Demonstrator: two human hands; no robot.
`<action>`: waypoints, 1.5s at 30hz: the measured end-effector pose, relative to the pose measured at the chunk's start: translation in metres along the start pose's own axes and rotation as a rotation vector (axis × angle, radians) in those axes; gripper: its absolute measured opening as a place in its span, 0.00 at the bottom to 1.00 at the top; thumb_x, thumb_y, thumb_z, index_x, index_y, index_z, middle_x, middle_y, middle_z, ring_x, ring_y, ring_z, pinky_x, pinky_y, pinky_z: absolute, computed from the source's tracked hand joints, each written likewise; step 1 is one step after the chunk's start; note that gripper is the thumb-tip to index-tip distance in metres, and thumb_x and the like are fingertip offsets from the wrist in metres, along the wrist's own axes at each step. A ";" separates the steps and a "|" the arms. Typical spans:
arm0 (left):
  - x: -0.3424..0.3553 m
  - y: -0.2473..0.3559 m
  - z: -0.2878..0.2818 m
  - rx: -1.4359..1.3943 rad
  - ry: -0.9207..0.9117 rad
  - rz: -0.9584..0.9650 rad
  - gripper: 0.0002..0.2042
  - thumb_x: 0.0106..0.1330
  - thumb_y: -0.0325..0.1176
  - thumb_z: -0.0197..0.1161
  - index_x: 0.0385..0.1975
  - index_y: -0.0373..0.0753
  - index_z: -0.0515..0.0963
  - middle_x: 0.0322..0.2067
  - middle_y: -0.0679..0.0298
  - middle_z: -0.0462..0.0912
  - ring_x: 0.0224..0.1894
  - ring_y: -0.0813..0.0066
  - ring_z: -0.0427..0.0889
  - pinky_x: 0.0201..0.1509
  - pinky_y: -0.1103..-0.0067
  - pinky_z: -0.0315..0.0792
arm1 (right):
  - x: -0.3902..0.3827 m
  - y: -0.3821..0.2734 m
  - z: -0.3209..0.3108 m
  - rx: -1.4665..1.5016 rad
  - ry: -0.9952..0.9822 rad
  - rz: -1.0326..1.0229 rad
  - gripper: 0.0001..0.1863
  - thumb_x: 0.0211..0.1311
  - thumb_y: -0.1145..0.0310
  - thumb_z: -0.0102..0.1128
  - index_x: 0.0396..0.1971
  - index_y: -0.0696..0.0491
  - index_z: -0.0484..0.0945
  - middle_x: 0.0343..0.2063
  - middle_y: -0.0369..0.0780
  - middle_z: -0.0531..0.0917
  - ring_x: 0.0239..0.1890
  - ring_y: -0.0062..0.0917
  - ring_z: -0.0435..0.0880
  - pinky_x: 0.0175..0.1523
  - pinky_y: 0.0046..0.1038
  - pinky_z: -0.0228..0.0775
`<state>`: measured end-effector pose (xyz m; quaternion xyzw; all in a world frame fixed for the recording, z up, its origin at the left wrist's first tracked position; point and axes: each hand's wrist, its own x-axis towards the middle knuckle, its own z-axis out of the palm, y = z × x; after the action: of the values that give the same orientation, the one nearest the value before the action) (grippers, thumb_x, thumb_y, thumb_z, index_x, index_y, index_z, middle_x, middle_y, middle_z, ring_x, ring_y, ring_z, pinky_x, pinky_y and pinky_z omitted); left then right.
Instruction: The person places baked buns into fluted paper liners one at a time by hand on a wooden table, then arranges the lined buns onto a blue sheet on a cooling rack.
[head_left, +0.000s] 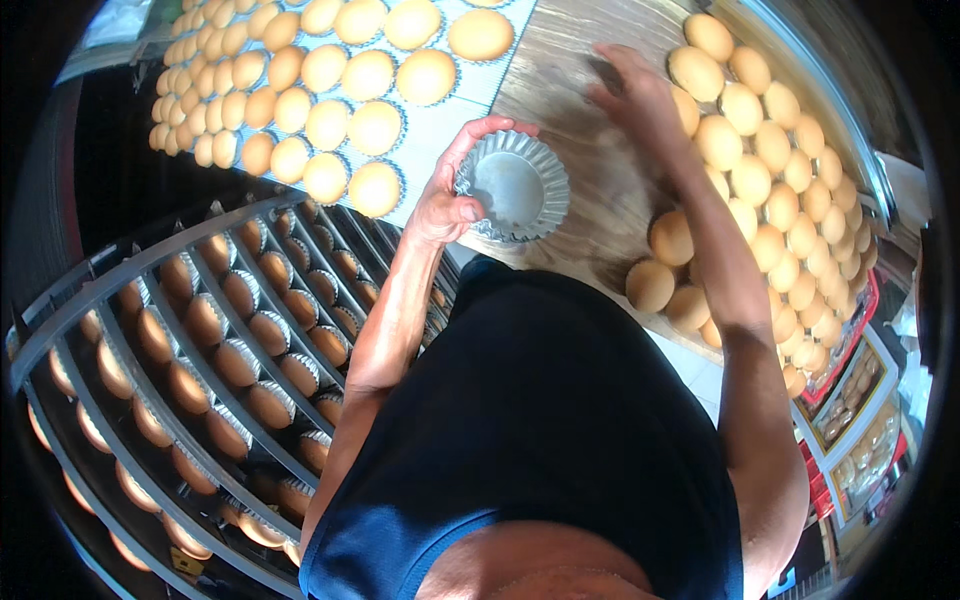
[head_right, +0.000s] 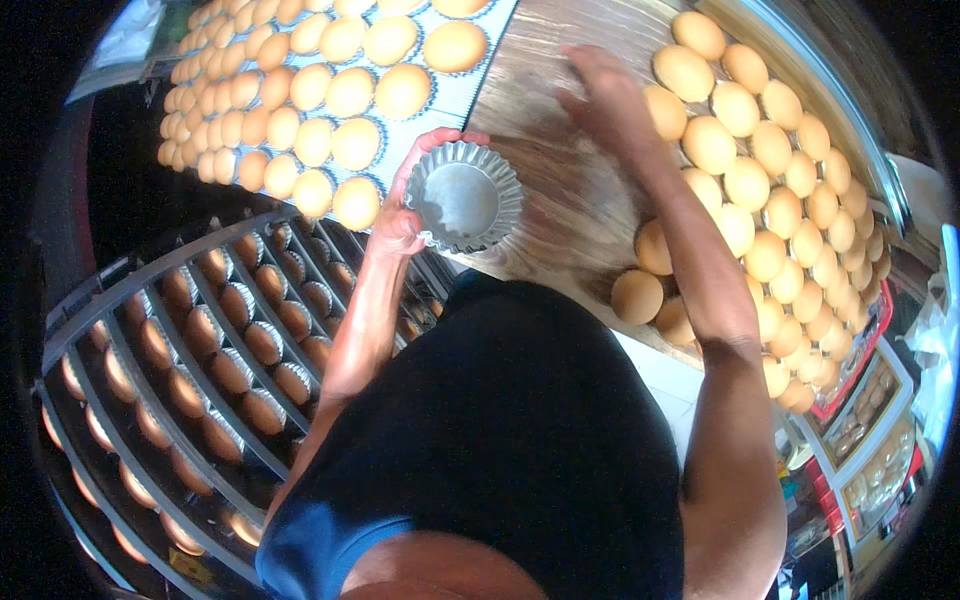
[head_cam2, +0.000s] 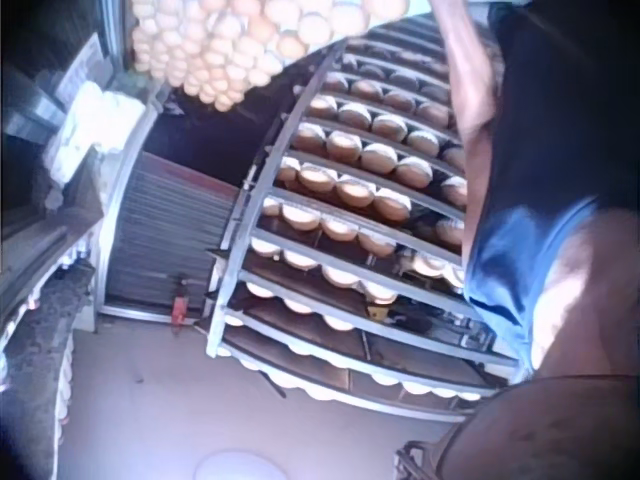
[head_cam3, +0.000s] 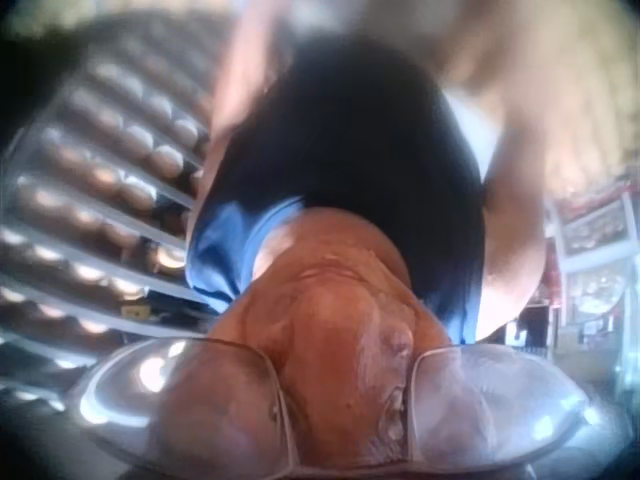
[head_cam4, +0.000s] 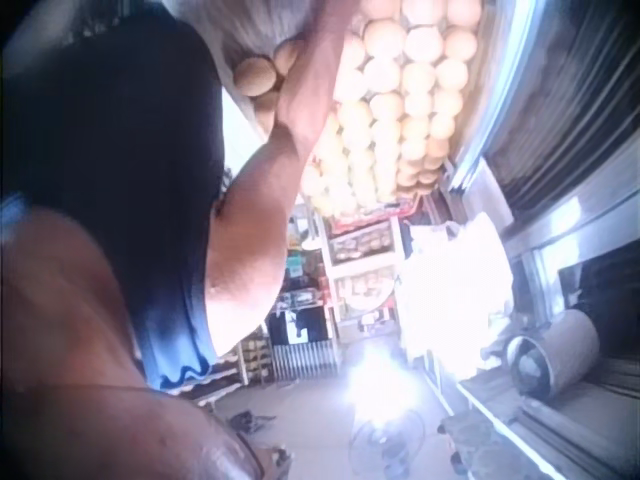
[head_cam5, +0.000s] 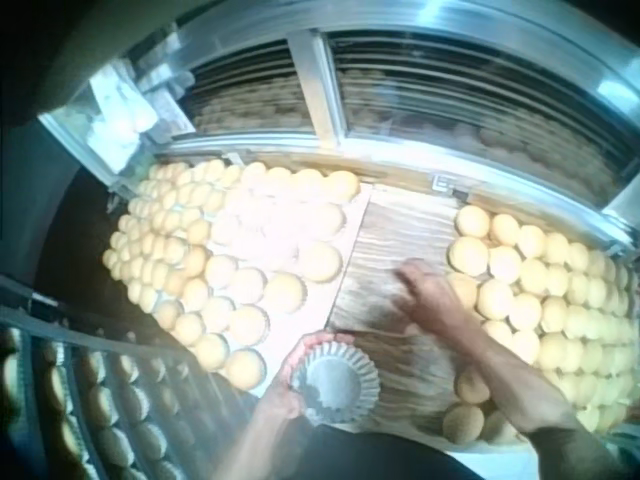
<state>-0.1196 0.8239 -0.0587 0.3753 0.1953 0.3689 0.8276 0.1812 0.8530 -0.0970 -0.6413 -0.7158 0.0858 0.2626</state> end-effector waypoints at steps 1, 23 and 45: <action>-0.003 0.007 0.003 0.030 0.040 0.010 0.50 0.41 0.49 0.86 0.66 0.40 0.68 0.65 0.53 0.74 0.68 0.61 0.73 0.73 0.66 0.66 | 0.016 -0.028 -0.003 0.322 -0.172 0.142 0.27 0.61 0.66 0.70 0.61 0.52 0.78 0.51 0.44 0.82 0.54 0.32 0.82 0.59 0.34 0.75; -0.051 0.102 0.040 0.851 -0.248 0.840 0.37 0.36 0.37 0.88 0.51 0.43 0.78 0.59 0.58 0.78 0.63 0.51 0.76 0.67 0.61 0.72 | -0.052 -0.222 -0.099 1.158 -0.457 0.529 0.11 0.60 0.83 0.60 0.43 0.59 0.81 0.28 0.30 0.81 0.29 0.09 0.79 0.37 0.17 0.75; -0.027 0.123 0.058 0.873 -0.455 0.844 0.36 0.37 0.36 0.88 0.49 0.42 0.76 0.58 0.60 0.76 0.63 0.51 0.75 0.66 0.61 0.70 | -0.054 -0.224 -0.107 1.265 -0.236 0.623 0.07 0.59 0.81 0.63 0.35 0.55 0.76 0.25 0.32 0.81 0.23 0.12 0.79 0.30 0.17 0.72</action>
<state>-0.1596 0.8307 0.0735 0.7906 -0.0172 0.4603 0.4035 0.0393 0.7416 0.0823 -0.5273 -0.3359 0.6244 0.4683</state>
